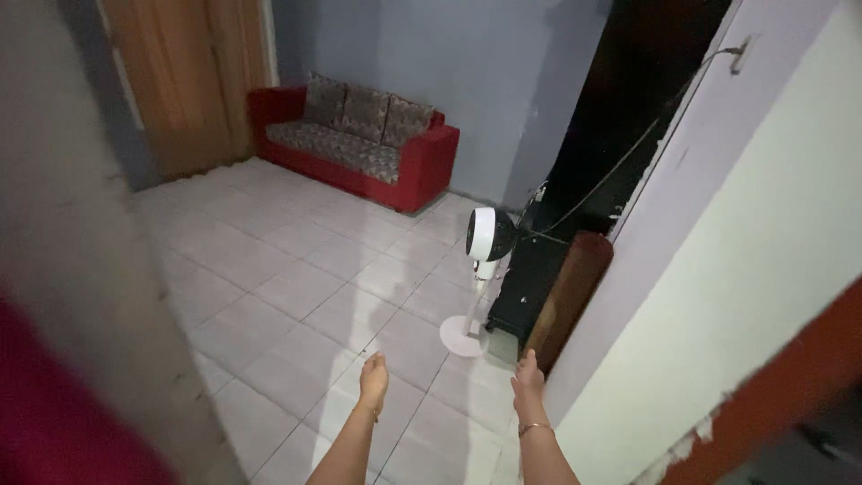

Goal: Picking up small items such as a spoon and a stick from the floor and placing them in a bucket.

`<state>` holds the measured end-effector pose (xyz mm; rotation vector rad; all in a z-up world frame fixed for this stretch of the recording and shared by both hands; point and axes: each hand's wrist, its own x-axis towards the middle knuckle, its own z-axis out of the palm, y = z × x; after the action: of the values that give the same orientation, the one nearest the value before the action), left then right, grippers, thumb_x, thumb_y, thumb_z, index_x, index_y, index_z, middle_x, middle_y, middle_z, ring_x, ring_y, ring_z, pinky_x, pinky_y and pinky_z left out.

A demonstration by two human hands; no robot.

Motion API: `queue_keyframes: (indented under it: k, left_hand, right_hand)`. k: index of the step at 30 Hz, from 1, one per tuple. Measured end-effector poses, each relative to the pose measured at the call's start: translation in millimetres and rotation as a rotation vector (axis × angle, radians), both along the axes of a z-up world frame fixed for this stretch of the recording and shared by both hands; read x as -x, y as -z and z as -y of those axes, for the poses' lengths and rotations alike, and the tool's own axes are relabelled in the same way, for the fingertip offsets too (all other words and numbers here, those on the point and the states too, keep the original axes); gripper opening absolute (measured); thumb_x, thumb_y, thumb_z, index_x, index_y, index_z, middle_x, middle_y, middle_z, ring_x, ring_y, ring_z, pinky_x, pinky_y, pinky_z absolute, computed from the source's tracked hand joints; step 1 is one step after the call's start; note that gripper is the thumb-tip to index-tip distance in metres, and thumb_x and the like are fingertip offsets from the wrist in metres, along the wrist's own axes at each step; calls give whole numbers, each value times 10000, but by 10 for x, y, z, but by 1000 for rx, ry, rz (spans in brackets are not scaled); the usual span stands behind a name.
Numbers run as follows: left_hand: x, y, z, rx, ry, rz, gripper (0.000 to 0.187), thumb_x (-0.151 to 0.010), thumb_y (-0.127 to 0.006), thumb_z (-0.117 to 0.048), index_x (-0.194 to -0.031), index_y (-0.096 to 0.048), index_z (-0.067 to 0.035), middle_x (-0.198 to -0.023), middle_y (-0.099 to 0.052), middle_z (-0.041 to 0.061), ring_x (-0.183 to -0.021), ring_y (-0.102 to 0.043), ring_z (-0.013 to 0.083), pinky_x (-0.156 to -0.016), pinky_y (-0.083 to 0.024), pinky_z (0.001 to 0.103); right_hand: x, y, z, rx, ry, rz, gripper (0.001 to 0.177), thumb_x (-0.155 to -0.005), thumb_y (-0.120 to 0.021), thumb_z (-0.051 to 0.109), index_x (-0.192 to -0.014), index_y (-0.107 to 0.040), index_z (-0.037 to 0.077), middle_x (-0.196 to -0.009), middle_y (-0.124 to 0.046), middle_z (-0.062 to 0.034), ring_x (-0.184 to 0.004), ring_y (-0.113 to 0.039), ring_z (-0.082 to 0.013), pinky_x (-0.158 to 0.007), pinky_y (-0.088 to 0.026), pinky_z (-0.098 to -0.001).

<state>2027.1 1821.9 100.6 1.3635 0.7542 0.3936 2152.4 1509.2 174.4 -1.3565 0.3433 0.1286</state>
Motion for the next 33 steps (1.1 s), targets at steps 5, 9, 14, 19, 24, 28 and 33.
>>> queue_keyframes:
  k: [5,9,14,19,24,28,33]
  left_hand:
    - [-1214,-169,-368,-70,-10,39,570,-1025,-451,-416,-1473,-526,-72,-1516,-543,140,-1413,-483,307,-1168,-367,424]
    - [-2201,-232,-602,-89,20,47,560,-1037,-429,-410,-1469,-525,-69,-1493,-550,163,-1394,-507,321,-1145,-397,427]
    - [-2831,-181,-701,-156,-6,125,557,-1030,-454,-406,-1421,-585,-32,-1446,-630,176,-1368,-573,312,-1144,-434,412]
    - [-3383,-443,-778,15,42,-16,578,-1035,-428,-418,-1513,-470,-96,-1545,-490,125,-1426,-451,301,-1154,-370,439]
    - [-4455,-186,-1012,0,108,9,579,-1032,-439,-410,-1510,-491,-87,-1531,-521,137,-1433,-473,300,-1169,-380,424]
    - [-5315,-253,-1260,1,144,67,577,-1021,-450,-382,-1514,-479,-84,-1535,-525,126,-1437,-471,297,-1178,-367,415]
    - [-6372,-215,-1495,-114,198,29,560,-1035,-436,-378,-1509,-490,-84,-1548,-499,127,-1449,-444,294,-1182,-356,420]
  right_hand:
    - [-1118,-167,-270,124,31,-61,758,-1055,-388,582,-1516,-462,-15,-1566,-472,-162,-1431,-454,-336,-1179,-367,-461]
    - [-2223,102,-394,66,58,38,680,-1048,-470,559,-1342,-588,-43,-1392,-587,-140,-1283,-543,-283,-1089,-403,-405]
    - [-3037,423,-526,26,63,130,515,-1076,-544,533,-938,-601,40,-943,-576,-66,-863,-516,-218,-802,-433,-372]
    - [-3855,548,-686,19,60,69,518,-1038,-555,552,-858,-616,70,-839,-553,-39,-759,-473,-196,-735,-360,-382]
    - [-4273,56,-909,2,92,24,626,-1060,-449,556,-1291,-565,-14,-1267,-560,-138,-1177,-497,-262,-1083,-369,-436]
    - [-5007,-33,-1082,-21,87,15,746,-1049,-378,521,-1537,-404,-43,-1589,-439,-203,-1493,-407,-356,-1242,-288,-465]
    - [-5735,-385,-1389,0,82,93,759,-1059,-397,545,-1546,-361,-37,-1594,-391,-205,-1484,-352,-336,-1225,-259,-476]
